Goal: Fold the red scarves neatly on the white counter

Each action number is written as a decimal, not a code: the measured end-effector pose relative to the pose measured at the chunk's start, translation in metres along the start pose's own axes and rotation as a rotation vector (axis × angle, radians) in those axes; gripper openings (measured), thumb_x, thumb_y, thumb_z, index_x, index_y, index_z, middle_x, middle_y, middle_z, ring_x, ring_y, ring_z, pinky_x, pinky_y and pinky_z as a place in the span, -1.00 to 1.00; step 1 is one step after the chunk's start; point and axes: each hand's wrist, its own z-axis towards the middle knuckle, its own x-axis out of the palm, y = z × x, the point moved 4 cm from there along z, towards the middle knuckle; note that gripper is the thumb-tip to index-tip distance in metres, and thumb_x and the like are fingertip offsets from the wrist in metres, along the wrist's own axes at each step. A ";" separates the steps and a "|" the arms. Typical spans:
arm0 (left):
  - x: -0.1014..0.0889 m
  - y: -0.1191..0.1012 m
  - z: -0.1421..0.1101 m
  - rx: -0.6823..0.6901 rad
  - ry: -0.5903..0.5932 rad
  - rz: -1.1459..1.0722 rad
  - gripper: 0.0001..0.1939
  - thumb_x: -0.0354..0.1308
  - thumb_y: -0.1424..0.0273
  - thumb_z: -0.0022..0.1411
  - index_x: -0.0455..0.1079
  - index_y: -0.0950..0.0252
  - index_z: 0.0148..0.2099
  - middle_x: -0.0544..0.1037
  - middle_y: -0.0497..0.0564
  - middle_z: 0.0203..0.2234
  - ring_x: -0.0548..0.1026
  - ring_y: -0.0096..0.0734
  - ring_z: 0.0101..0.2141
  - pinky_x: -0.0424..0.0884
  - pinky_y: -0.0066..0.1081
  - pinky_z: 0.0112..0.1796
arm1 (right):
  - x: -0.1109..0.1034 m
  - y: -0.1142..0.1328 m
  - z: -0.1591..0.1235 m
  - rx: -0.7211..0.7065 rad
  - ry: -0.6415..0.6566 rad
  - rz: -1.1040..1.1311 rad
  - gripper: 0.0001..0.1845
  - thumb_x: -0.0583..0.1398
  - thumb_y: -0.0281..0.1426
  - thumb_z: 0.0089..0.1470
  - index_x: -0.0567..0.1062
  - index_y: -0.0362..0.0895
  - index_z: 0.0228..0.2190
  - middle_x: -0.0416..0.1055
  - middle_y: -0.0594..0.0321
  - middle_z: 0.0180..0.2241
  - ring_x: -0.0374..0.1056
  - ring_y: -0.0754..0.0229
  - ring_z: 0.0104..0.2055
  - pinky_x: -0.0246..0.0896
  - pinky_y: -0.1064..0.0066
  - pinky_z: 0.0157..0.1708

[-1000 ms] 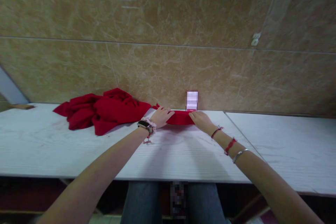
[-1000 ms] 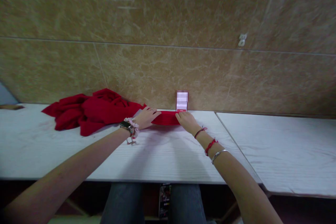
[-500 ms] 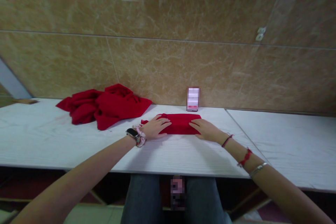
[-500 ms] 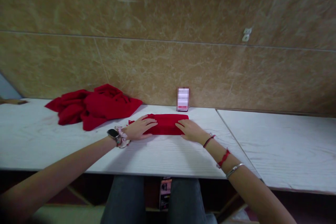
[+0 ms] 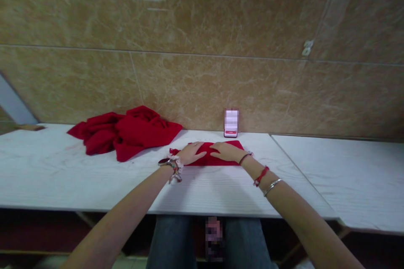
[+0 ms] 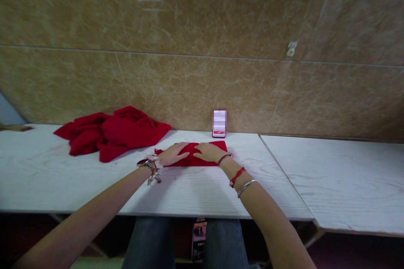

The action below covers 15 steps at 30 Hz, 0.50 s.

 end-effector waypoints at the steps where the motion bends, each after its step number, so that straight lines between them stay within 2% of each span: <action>1: 0.001 0.005 -0.003 -0.005 -0.007 -0.021 -0.48 -0.11 0.17 0.23 0.15 0.40 0.12 0.31 0.21 0.05 0.28 -0.24 0.05 0.16 -0.28 0.05 | 0.003 0.003 0.001 -0.001 0.020 -0.013 -0.60 0.03 -0.29 0.14 0.38 -0.25 -0.06 0.36 -0.03 -0.04 0.28 0.09 -0.01 0.15 0.27 -0.04; 5: 0.003 0.024 -0.017 -0.055 -0.022 -0.110 -0.41 -0.08 0.11 0.18 0.13 0.42 0.14 0.26 0.22 0.08 0.24 -0.22 0.07 0.14 -0.27 0.07 | 0.011 0.004 0.002 0.021 0.018 -0.091 -0.53 -0.01 -0.26 0.17 0.31 -0.29 0.01 0.28 -0.08 0.03 0.20 0.06 0.07 0.11 0.27 0.00; 9: 0.002 0.032 -0.030 -0.055 -0.076 -0.188 -0.38 -0.05 0.11 0.16 0.10 0.38 0.17 0.23 0.18 0.10 0.23 -0.24 0.08 0.14 -0.28 0.08 | 0.025 0.002 0.000 0.041 -0.051 -0.191 -0.40 -0.03 -0.17 0.16 0.17 -0.30 0.11 0.16 -0.10 0.11 0.11 0.02 0.12 0.05 0.20 0.04; 15: 0.001 0.043 -0.038 -0.098 -0.150 -0.193 -0.36 0.00 0.13 0.13 0.07 0.35 0.18 0.24 0.18 0.09 0.24 -0.20 0.07 0.14 -0.23 0.07 | 0.035 0.009 0.003 0.102 -0.165 -0.200 -0.42 -0.05 -0.15 0.16 0.17 -0.22 0.12 0.13 -0.06 0.13 0.03 0.03 0.16 -0.07 0.15 0.10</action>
